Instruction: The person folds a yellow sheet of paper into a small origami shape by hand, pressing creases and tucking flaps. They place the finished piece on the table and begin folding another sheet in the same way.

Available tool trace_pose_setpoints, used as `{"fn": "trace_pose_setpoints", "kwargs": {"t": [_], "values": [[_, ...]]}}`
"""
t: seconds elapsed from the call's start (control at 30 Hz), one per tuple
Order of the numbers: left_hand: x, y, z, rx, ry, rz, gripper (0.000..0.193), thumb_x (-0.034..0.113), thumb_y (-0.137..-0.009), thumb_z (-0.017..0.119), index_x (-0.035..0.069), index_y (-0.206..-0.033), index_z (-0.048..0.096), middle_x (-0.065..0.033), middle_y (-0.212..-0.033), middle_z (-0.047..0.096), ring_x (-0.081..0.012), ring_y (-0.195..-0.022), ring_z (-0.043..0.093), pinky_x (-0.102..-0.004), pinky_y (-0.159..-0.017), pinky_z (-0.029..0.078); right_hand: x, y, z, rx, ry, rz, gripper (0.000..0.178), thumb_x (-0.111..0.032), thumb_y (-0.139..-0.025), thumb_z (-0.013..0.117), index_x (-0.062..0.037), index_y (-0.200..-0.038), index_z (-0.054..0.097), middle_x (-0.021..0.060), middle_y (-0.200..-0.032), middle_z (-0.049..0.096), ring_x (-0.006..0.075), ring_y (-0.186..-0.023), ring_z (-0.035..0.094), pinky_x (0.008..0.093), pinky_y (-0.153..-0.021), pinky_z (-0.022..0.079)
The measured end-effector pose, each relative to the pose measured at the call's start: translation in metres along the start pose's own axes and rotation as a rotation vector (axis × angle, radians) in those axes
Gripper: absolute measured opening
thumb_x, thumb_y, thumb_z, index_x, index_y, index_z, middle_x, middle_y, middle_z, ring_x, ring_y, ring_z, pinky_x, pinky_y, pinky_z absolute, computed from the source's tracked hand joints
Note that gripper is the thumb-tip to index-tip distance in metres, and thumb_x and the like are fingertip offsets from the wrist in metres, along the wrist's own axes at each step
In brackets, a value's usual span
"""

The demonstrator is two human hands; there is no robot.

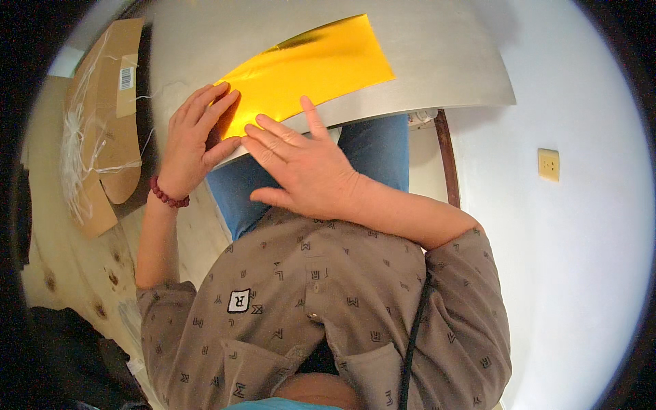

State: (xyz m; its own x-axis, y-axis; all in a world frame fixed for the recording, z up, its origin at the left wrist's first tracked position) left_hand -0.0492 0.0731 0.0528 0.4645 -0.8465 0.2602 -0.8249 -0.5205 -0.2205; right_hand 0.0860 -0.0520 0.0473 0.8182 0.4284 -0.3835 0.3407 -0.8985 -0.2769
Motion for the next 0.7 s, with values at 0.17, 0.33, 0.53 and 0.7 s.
{"fn": "trace_pose_setpoints", "kwargs": {"t": [0.17, 0.33, 0.53, 0.7], "values": [[0.0, 0.001, 0.002, 0.015, -0.011, -0.002, 0.061, 0.04, -0.091, 0.076, 0.015, -0.144, 0.062, -0.0076, -0.151, 0.055, -0.0299, -0.145, 0.045, -0.0462, -0.118, 0.034, 0.043, 0.029, -0.025, -0.032, 0.175, 0.152, 0.063, -0.047, -0.101, 0.062, -0.0091, -0.152, 0.053, 0.0079, -0.155, 0.056, 0.0192, -0.149, 0.045, 0.064, -0.127, 0.012], [-0.003, 0.004, 0.003, 0.017, -0.003, -0.001, 0.061, 0.044, -0.092, 0.074, 0.015, -0.144, 0.062, -0.0076, -0.151, 0.055, -0.0301, -0.144, 0.045, -0.0466, -0.119, 0.033, 0.083, 0.058, -0.052, -0.046, 0.406, 0.294, 0.057, -0.041, -0.104, 0.059, -0.0107, -0.152, 0.053, 0.0066, -0.154, 0.057, 0.0191, -0.15, 0.045, 0.0595, -0.128, 0.013], [-0.004, 0.005, 0.005, 0.059, -0.002, 0.004, 0.06, 0.048, -0.093, 0.071, 0.016, -0.143, 0.062, -0.0074, -0.15, 0.056, -0.0298, -0.145, 0.044, -0.0473, -0.119, 0.032, 0.119, 0.063, -0.076, 0.063, 0.475, 0.586, 0.054, -0.035, -0.103, 0.061, -0.0099, -0.15, 0.053, 0.0115, -0.157, 0.053, 0.0309, -0.151, 0.043, 0.0602, -0.127, 0.014], [-0.002, 0.006, 0.002, 0.088, 0.013, -0.012, 0.062, 0.047, -0.092, 0.072, 0.012, -0.142, 0.061, -0.0079, -0.15, 0.057, -0.0293, -0.142, 0.047, -0.0467, -0.119, 0.033, 0.052, 0.018, -0.065, 0.244, 0.175, 0.099, 0.061, -0.028, -0.092, 0.075, -0.0037, -0.145, 0.057, 0.0158, -0.155, 0.053, 0.0384, -0.15, 0.041, 0.0564, -0.126, 0.024]]}}
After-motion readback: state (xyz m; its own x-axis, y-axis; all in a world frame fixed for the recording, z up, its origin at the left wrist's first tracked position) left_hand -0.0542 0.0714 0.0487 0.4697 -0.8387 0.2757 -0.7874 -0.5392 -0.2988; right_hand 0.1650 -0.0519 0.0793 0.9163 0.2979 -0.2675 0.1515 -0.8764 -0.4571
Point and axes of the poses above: each hand's wrist, its own y-axis away from the middle knuckle, its own z-axis out of the palm, x = y × z, the point moved 7 cm from there along -y, towards the middle knuckle
